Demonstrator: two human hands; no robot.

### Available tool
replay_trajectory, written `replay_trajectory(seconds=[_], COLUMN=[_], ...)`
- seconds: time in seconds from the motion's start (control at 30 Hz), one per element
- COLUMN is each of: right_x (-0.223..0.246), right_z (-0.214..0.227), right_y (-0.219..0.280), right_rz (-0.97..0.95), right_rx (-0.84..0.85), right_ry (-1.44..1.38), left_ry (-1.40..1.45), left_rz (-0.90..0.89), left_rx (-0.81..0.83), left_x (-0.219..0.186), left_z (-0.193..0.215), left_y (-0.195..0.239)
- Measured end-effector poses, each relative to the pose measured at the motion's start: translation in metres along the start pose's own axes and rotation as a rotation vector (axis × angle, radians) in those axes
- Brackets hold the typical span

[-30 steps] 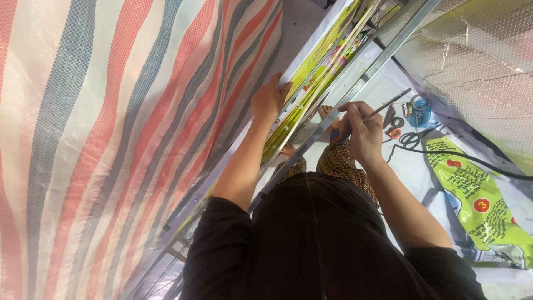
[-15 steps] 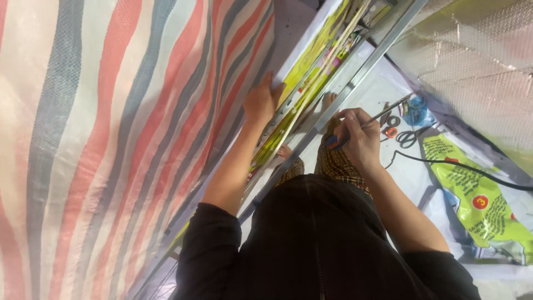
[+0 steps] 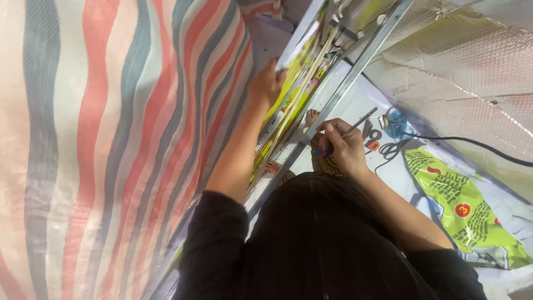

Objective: Assembling a large display sign by securing a printed panel to a metal frame using a screwdriver

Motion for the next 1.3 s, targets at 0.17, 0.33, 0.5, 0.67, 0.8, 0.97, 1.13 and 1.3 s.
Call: replay_trajectory(seconds=[0.17,0.33,0.5,0.67,0.8,0.97,1.13,1.3], right_x=[-0.011,-0.012,-0.013,-0.014,-0.021,-0.015,-0.011,-0.011], right_z=[0.016,0.009,0.003,0.003,0.010,0.022,0.022,0.021], right_y=[-0.026,-0.037,-0.043,-0.042,-0.041,-0.038,-0.039,-0.041], right_rz=[0.123,0.073,0.023,0.003,-0.003,0.004,0.008,0.020], right_rx=[0.016,0.076,0.138,0.177,0.176,0.162,0.158,0.160], right_ry=[-0.004,-0.014,0.017,0.016,-0.012,0.010,-0.018,0.031], left_ry=[-0.140,-0.125,-0.102,-0.006,0.048,-0.165,-0.209,-0.179], left_rz=[0.057,0.134,0.163,0.048,-0.014,0.094,0.126,0.140], left_rx=[-0.102,-0.099,-0.079,0.018,-0.002,-0.089,-0.098,-0.098], left_x=[0.003,0.008,0.006,-0.013,-0.021,-0.018,-0.018,-0.016], left_z=[-0.003,-0.013,-0.012,0.007,-0.004,-0.018,-0.016,-0.019], left_y=[0.016,0.013,0.016,0.006,-0.019,-0.027,-0.025,-0.028])
Point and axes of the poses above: each hand's wrist, its own y-axis away from the middle knuckle, its own z-axis out of the back of the hand, x = y × z, the point moved 3 cm from there along -y, towards the middle knuckle, and after that the axes turned 6 degrees about z, right-handed, at the moved point
